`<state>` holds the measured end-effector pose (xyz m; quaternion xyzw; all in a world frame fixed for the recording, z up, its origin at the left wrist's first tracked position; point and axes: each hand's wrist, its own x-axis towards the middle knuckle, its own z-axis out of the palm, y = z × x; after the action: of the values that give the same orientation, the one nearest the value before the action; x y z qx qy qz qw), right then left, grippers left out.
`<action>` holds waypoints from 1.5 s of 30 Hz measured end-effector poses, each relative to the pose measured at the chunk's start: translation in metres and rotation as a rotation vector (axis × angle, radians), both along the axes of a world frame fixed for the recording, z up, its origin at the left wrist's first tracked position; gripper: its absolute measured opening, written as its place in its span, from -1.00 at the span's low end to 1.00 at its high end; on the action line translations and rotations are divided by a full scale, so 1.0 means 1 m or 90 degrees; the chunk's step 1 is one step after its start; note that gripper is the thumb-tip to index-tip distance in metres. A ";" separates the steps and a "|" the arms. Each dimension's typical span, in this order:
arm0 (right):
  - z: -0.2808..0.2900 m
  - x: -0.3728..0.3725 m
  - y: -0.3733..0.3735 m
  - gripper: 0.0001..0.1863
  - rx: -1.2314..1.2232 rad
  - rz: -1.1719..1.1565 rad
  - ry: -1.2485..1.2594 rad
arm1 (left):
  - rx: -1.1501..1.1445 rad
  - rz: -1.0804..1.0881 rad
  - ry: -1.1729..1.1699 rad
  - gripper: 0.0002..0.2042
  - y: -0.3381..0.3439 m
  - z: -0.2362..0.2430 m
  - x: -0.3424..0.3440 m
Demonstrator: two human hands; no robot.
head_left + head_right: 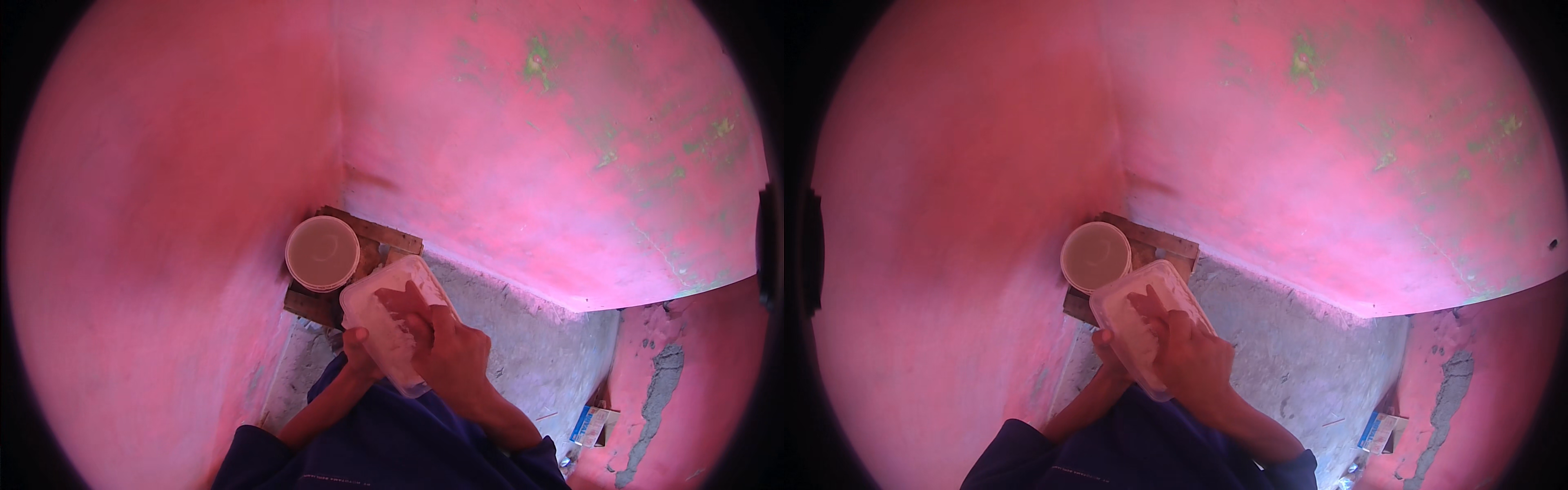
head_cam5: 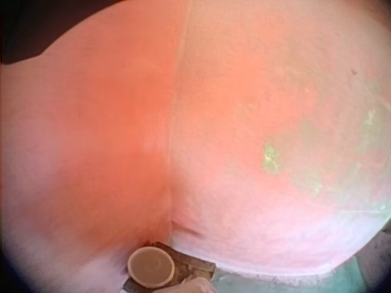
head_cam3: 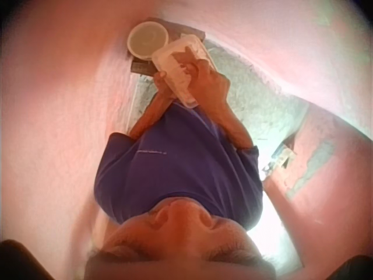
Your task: The person mixes a white paste in a plastic container using a trowel, then applies the paste to a pink wall. The person repeatedly scoops and spreads the material, then smooths it onto the wall surface.
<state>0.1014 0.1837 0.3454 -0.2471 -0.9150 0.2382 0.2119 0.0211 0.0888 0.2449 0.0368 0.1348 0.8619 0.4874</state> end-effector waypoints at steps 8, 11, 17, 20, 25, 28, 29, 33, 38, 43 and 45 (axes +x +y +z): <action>0.019 0.012 0.012 -0.87 0.027 -0.039 0.060 | 0.031 -0.044 -0.026 -0.05 0.000 0.007 -0.001; 0.022 0.014 0.015 -0.88 0.050 -0.050 0.077 | 0.042 -0.044 -0.030 -0.04 0.001 0.006 -0.001; 0.004 0.010 0.013 -0.91 0.062 -0.026 0.026 | -0.021 -0.045 0.010 -0.03 -0.002 -0.001 0.001; -0.002 0.008 0.003 -0.92 0.037 0.004 0.041 | -0.051 -0.038 0.007 -0.04 -0.003 -0.005 0.003; -0.005 0.009 -0.008 -0.90 -0.003 0.045 0.022 | -0.060 -0.027 0.024 -0.09 -0.010 -0.018 0.004; -0.001 0.010 -0.009 -0.87 -0.037 0.062 0.021 | -0.037 -0.027 0.028 -0.12 -0.009 -0.012 0.004; 0.004 0.012 -0.008 -0.87 -0.051 0.062 0.023 | -0.047 -0.018 0.024 -0.12 -0.008 -0.011 0.004; 0.026 0.017 -0.008 -0.85 -0.108 0.016 0.066 | -0.042 -0.006 -0.006 -0.15 -0.007 -0.011 0.004; 0.017 0.014 -0.014 -0.84 -0.085 0.046 0.028 | 0.036 -0.037 0.003 -0.19 -0.010 -0.011 0.001; 0.007 0.006 -0.017 -0.84 -0.014 0.040 0.013 | 0.072 -0.042 0.010 -0.19 -0.010 -0.021 0.001; 0.002 0.007 -0.014 -0.84 -0.006 0.029 -0.013 | 0.053 -0.025 0.013 -0.18 -0.006 -0.006 0.002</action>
<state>0.1084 0.1698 0.3477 -0.2292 -0.9215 0.2447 0.1961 0.0227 0.0824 0.2393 0.0684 0.1026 0.8565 0.5012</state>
